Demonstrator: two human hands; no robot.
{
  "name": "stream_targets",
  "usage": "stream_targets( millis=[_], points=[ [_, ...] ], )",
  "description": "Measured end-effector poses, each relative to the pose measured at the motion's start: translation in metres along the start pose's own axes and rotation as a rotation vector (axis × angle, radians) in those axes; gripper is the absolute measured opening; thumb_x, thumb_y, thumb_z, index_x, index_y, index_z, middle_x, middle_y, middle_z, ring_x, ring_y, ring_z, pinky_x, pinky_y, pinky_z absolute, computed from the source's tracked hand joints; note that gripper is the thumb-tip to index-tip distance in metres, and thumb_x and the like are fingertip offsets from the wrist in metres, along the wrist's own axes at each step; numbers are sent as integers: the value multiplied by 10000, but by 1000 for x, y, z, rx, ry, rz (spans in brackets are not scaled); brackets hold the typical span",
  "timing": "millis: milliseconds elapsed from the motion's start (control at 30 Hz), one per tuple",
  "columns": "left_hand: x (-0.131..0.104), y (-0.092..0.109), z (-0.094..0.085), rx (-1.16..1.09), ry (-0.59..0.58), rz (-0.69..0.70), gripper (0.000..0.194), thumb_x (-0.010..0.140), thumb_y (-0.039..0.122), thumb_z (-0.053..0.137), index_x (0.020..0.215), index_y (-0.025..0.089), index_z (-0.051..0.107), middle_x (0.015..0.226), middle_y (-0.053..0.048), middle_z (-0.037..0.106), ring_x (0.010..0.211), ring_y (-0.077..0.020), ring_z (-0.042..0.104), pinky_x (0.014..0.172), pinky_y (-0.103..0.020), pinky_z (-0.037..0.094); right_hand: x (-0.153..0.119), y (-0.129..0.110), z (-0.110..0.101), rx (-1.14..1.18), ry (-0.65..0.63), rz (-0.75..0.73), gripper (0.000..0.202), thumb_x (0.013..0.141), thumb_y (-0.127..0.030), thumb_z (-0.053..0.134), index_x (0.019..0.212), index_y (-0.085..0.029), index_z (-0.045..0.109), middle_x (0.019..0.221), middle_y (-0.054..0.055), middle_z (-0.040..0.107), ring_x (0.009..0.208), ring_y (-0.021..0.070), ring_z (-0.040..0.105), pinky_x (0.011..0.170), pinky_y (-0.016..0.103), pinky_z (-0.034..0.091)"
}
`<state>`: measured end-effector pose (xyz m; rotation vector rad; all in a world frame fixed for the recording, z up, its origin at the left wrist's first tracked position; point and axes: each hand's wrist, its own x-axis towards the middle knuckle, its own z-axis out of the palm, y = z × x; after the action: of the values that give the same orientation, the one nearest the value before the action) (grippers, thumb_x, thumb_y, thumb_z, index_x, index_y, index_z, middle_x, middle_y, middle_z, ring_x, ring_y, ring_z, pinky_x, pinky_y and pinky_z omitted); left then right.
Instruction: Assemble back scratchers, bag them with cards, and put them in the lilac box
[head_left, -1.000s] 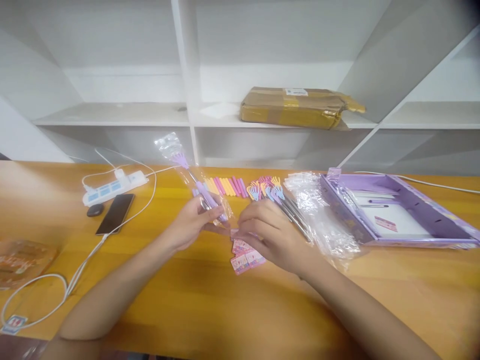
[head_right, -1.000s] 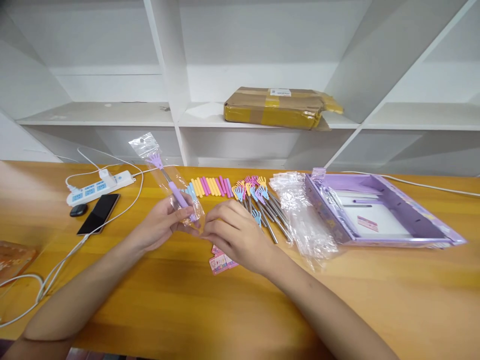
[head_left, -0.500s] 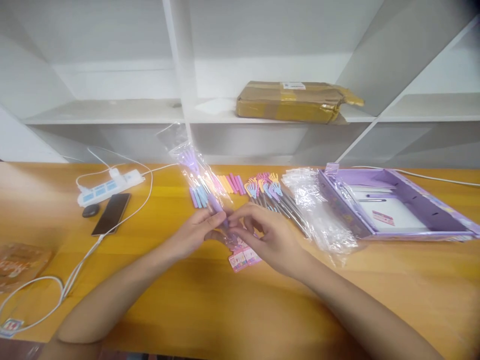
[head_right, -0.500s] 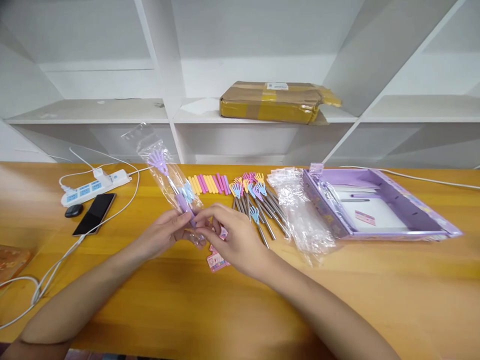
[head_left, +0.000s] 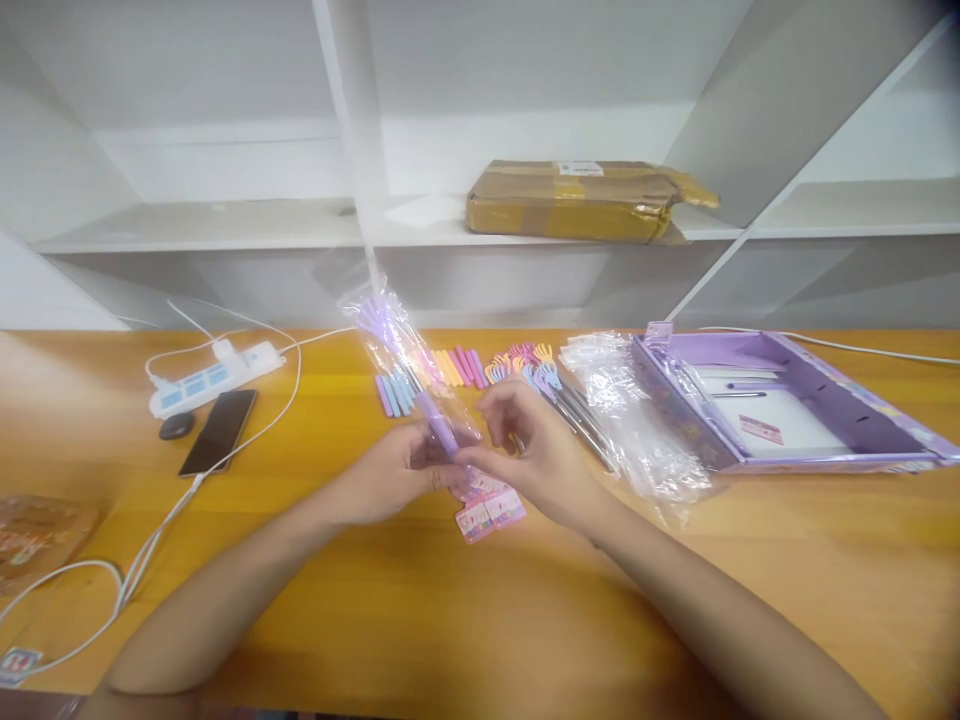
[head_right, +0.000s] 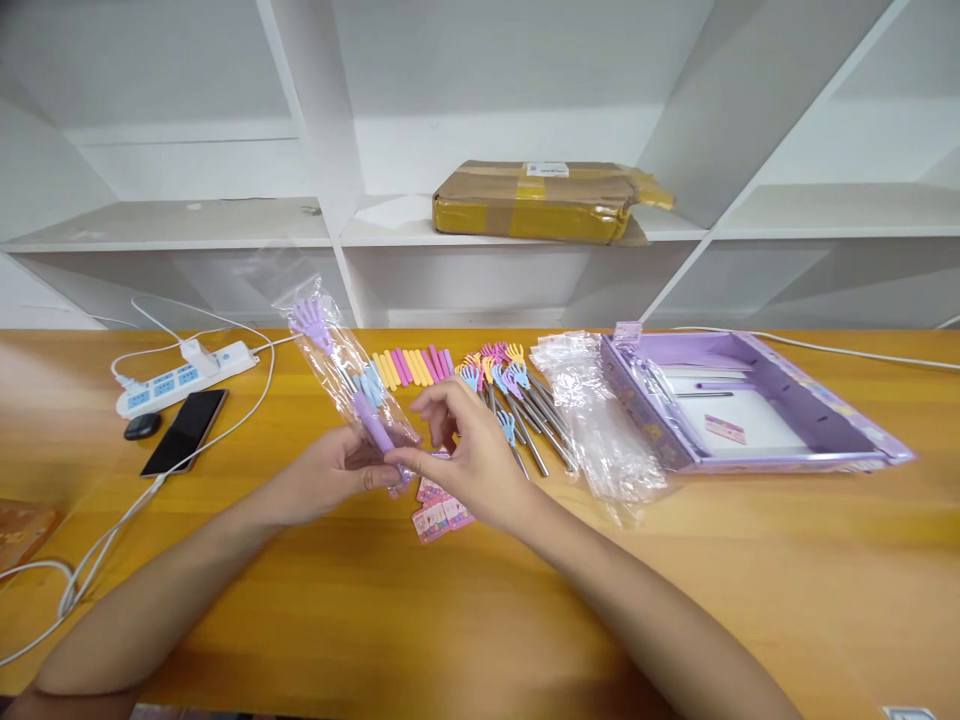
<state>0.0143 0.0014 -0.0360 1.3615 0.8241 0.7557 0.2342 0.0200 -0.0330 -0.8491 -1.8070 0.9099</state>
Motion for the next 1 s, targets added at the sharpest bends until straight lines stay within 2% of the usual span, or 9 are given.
stream_targets(
  millis=[133, 267, 400, 533, 600, 733, 833, 900, 1000],
  points=[
    [-1, 2, -4, 4, 11, -3, 327, 912, 344, 804, 1183, 204, 686, 984, -32, 704, 882, -167, 680, 864, -344, 568, 9, 4, -11, 126, -218, 145, 349, 871, -443, 839, 967, -211, 596, 800, -35, 590, 669, 104, 523, 607, 269, 424],
    [0, 1, -8, 2, 4, 8, 375, 916, 351, 803, 1232, 204, 666, 1016, -40, 700, 898, -167, 678, 874, -351, 561, 14, 5, -17, 222, -305, 186, 297, 896, -405, 809, 975, -195, 614, 823, -23, 623, 718, 105, 576, 649, 259, 472],
    [3, -3, -11, -16, 56, 19, 423, 913, 357, 807, 1263, 193, 635, 1007, -46, 726, 871, -168, 701, 868, -360, 565, 12, 3, -16, 254, -443, 248, 255, 914, -371, 789, 976, -187, 624, 877, 7, 674, 788, 123, 636, 702, 269, 523],
    [6, -1, -14, 8, 62, 17, 328, 889, 356, 826, 1095, 158, 664, 931, -43, 732, 832, -170, 703, 831, -351, 569, 11, 6, -13, 362, -460, 345, 276, 983, -441, 699, 949, -177, 627, 823, 12, 689, 676, 108, 631, 636, 262, 526],
    [6, 2, -15, 6, 50, 10, 336, 887, 350, 824, 1111, 159, 664, 921, -40, 730, 825, -173, 701, 819, -353, 573, 12, 8, -14, 368, -458, 360, 330, 980, -481, 697, 888, -173, 622, 780, 6, 677, 642, 104, 621, 618, 258, 521],
    [3, 7, -20, 40, 21, -7, 460, 914, 312, 789, 1322, 199, 610, 975, -29, 717, 823, -161, 682, 798, -346, 570, 12, 8, -17, 137, -427, 311, 335, 1013, -472, 641, 846, -181, 626, 721, -11, 648, 629, 109, 599, 614, 251, 481],
    [-1, 10, -23, 96, -55, -35, 370, 942, 323, 755, 1270, 196, 639, 969, -31, 690, 808, -154, 651, 737, -321, 557, 10, 3, -18, -52, -442, 224, 319, 1060, -413, 553, 854, -185, 640, 722, -17, 618, 650, 109, 554, 629, 249, 420],
    [-2, 12, -24, 108, -94, -48, 305, 956, 343, 738, 1205, 185, 658, 955, -35, 677, 809, -156, 639, 729, -320, 553, 9, 2, -18, -25, -491, 208, 326, 1066, -429, 537, 865, -187, 626, 752, -17, 592, 678, 112, 522, 647, 255, 399],
    [-2, 14, -22, 131, -132, -62, 290, 963, 354, 731, 1193, 188, 672, 927, -25, 665, 793, -144, 617, 758, -323, 541, 10, 4, -14, 180, -528, 255, 385, 1038, -530, 575, 848, -196, 565, 778, -22, 536, 706, 117, 477, 667, 262, 392]
  ],
)
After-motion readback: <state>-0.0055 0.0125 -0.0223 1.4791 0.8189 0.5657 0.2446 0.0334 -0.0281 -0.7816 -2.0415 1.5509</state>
